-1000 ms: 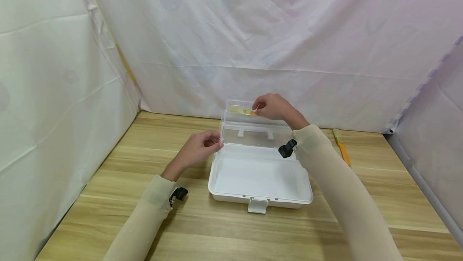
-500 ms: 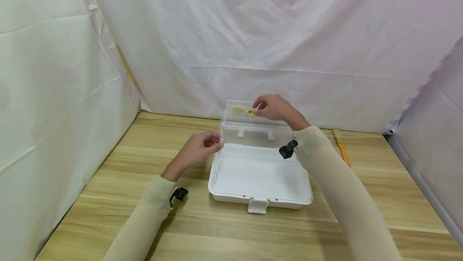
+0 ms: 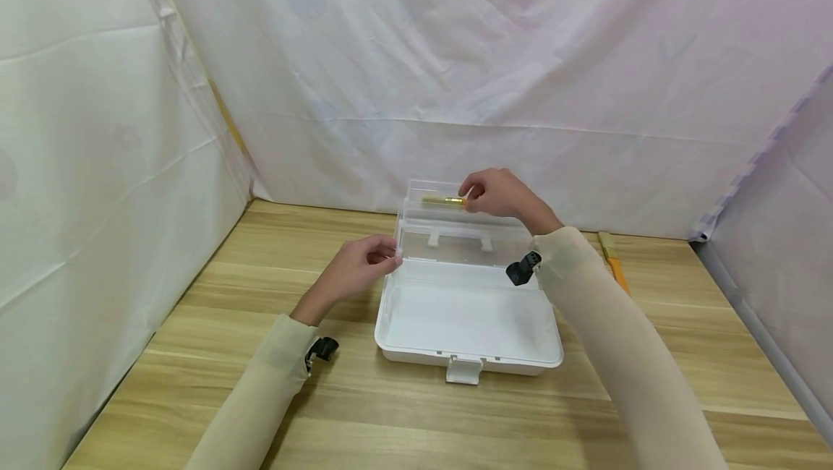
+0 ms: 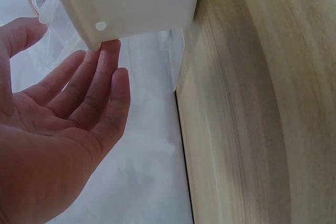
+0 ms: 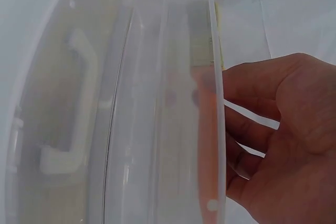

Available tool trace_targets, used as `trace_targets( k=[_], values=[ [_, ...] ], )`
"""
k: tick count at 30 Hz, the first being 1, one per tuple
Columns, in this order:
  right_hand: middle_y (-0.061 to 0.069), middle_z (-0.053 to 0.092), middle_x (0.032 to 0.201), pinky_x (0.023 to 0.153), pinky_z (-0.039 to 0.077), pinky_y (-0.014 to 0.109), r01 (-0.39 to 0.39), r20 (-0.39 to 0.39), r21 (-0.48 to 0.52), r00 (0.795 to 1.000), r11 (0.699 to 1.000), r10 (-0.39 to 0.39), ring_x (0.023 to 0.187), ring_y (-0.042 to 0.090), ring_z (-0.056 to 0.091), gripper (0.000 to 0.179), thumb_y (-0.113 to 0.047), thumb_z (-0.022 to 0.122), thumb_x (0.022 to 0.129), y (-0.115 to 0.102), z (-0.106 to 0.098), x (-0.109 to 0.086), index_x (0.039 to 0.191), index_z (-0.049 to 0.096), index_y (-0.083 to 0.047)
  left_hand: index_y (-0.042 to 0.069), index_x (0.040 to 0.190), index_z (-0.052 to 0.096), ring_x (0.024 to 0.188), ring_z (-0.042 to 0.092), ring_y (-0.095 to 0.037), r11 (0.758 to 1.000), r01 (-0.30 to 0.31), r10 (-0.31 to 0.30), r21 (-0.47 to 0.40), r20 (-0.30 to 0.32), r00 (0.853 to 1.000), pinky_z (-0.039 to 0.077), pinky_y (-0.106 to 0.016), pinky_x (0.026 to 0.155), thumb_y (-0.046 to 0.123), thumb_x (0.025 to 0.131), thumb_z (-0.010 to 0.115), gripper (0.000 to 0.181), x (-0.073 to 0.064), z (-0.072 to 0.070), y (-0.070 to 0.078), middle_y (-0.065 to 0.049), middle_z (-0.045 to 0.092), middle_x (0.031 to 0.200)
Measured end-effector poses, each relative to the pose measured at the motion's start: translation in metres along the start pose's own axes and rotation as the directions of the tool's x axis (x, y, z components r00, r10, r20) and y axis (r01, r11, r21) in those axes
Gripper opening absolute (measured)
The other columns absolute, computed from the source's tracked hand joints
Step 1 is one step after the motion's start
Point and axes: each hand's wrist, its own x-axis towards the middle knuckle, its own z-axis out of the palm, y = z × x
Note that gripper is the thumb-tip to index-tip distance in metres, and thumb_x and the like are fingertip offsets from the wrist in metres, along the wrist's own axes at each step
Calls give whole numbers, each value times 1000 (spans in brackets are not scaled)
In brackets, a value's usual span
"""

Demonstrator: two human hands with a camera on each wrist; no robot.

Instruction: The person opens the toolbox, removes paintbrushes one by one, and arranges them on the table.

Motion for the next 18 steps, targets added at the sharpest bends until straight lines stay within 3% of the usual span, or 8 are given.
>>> trace_targets(
  k=[11, 18],
  values=[
    [16, 75, 115, 85, 56, 45, -1, -57, -9, 998, 1000, 0, 96, 31, 65, 22, -9, 71, 105, 3, -2, -1, 124, 77, 0, -1, 136, 71, 111, 74, -28, 1000, 4, -4, 5, 0, 1000, 60, -48, 101, 27, 107, 73, 40, 0, -1, 1, -10, 78, 117],
    [17, 76, 116, 86, 56, 48, 18, -76, -8, 997, 1000, -19, 98, 32, 67, 23, -9, 68, 104, 5, -5, -4, 123, 77, 1, -1, 135, 72, 110, 74, -27, 1000, -3, 3, 0, -1, 1000, 60, -47, 100, 27, 107, 73, 39, 1, -1, 1, -10, 78, 116]
  ],
)
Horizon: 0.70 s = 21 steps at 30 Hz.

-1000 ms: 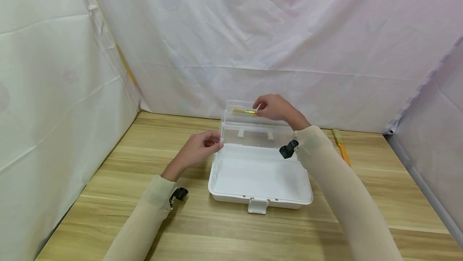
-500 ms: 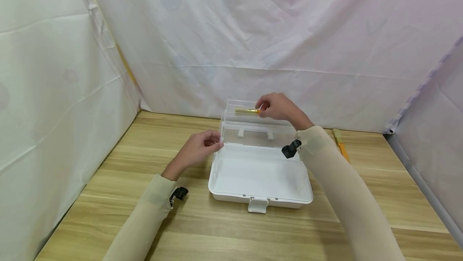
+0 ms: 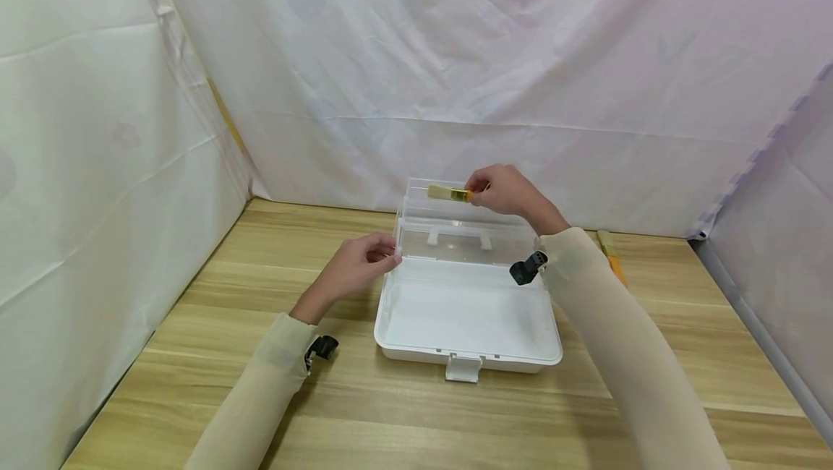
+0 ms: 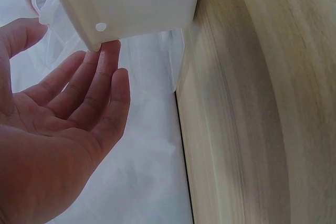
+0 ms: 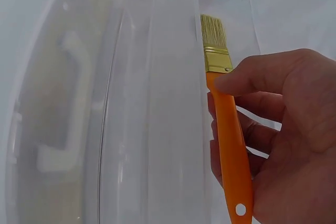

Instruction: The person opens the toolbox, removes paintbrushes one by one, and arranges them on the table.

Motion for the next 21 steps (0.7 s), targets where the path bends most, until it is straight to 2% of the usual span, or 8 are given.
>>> trace_targets(
  k=[5, 14, 21],
  values=[
    [17, 75, 115, 87, 56, 49, -3, -6, 8, 1000, 1000, 3, 98, 33, 66, 23, -9, 68, 104, 2, -2, -4, 122, 76, 2, -1, 135, 71, 110, 74, -28, 1000, 2, -2, 0, 0, 1000, 60, -47, 100, 26, 107, 73, 39, 0, 0, 0, -10, 78, 117],
    [17, 74, 111, 79, 52, 43, -11, -8, 22, 1000, 1000, 12, 95, 32, 64, 22, -9, 67, 104, 5, -4, -11, 122, 75, 2, -1, 136, 71, 110, 74, -27, 1000, 1, -1, 5, 0, 1000, 60, -47, 100, 26, 107, 73, 39, 0, 0, 0, -10, 78, 117],
    [16, 73, 111, 80, 51, 43, 1, -12, 40, 1000, 999, -1, 94, 31, 62, 22, -11, 65, 105, 8, -6, -19, 121, 74, 2, 0, 135, 72, 110, 73, -27, 1000, -1, 1, 5, -1, 1000, 60, -47, 100, 26, 107, 73, 39, 0, 1, -1, -10, 78, 117]
  ],
)
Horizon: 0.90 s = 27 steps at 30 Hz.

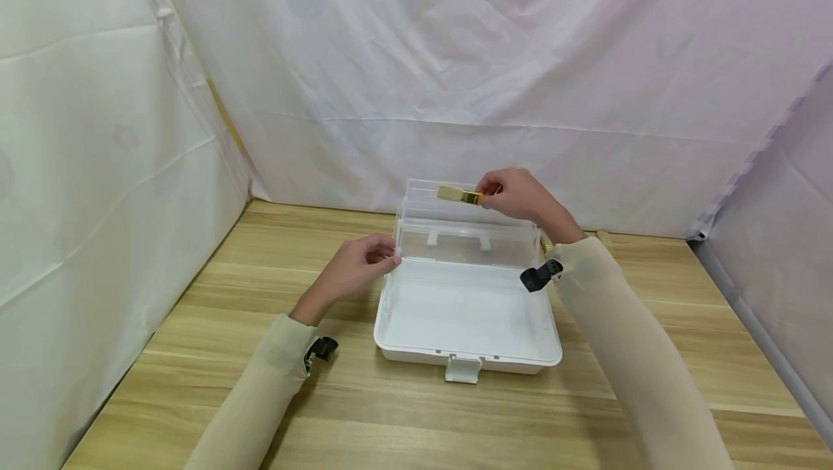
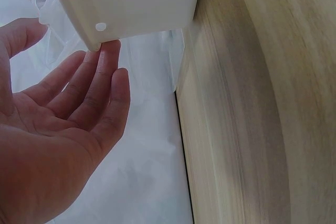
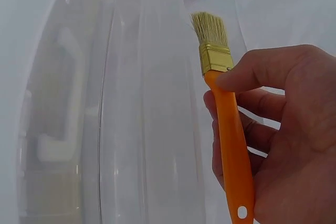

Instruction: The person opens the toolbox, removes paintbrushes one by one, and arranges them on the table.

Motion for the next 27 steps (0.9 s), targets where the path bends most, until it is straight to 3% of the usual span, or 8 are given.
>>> trace_targets(
  k=[16, 27],
  values=[
    [15, 71, 110, 82, 51, 45, 28, -32, 23, 999, 999, -28, 96, 30, 61, 23, -14, 62, 105, 8, -2, -18, 120, 73, 0, 1, 135, 72, 109, 73, -26, 1000, 8, -8, 5, -1, 1000, 60, -47, 99, 26, 107, 74, 38, -2, -1, 1, -9, 78, 116],
    [13, 69, 105, 80, 49, 44, 2, -55, 49, 998, 999, 0, 94, 30, 58, 20, -12, 60, 103, 15, -4, -32, 116, 72, -2, 1, 135, 72, 110, 74, -26, 1000, 7, -7, 6, -1, 1000, 60, -47, 100, 27, 107, 74, 39, -2, -1, 0, -9, 78, 116]
  ],
)
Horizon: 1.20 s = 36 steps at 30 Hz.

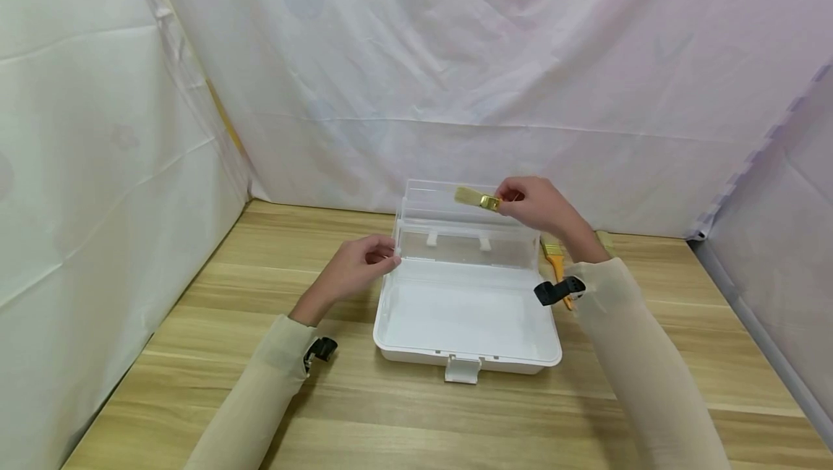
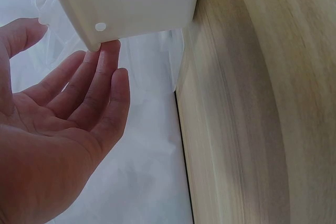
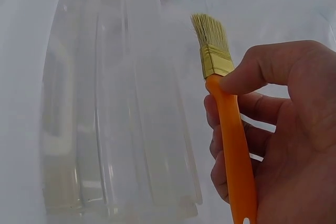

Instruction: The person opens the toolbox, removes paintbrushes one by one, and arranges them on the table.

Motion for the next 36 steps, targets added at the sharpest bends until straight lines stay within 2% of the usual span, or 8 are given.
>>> trace_targets(
  k=[18, 27, 33, 36],
  values=[
    [14, 67, 109, 80, 49, 42, -52, -53, 71, 997, 996, 56, 97, 31, 56, 21, -16, 62, 108, 9, -8, -28, 119, 71, 0, 1, 136, 72, 111, 73, -26, 1000, -7, 7, 1, 0, 1000, 59, -47, 101, 29, 108, 72, 40, 1, 0, -1, -9, 78, 117],
    [15, 68, 109, 81, 49, 42, -60, -83, 102, 994, 993, 68, 96, 30, 57, 22, -16, 61, 109, 21, -10, -41, 120, 71, 0, 1, 135, 72, 111, 74, -27, 1000, -6, 6, 5, 0, 1000, 60, -47, 101, 29, 108, 73, 39, 2, 1, -1, -9, 78, 118],
    [16, 67, 116, 87, 49, 44, -85, -87, 140, 991, 987, 98, 101, 31, 57, 23, -17, 60, 111, 31, -10, -49, 122, 70, 0, 1, 136, 72, 111, 74, -27, 1000, -6, 6, 6, 2, 1000, 60, -47, 100, 27, 108, 73, 39, 1, 1, -1, -9, 78, 118],
    [17, 67, 116, 85, 49, 43, -92, -104, 166, 988, 982, 110, 101, 32, 56, 24, -20, 60, 112, 37, -10, -55, 123, 70, 0, 1, 136, 72, 111, 74, -27, 1000, -3, 3, 4, 3, 1000, 60, -47, 100, 27, 107, 73, 39, 1, 1, -1, -9, 78, 118]
  ],
)
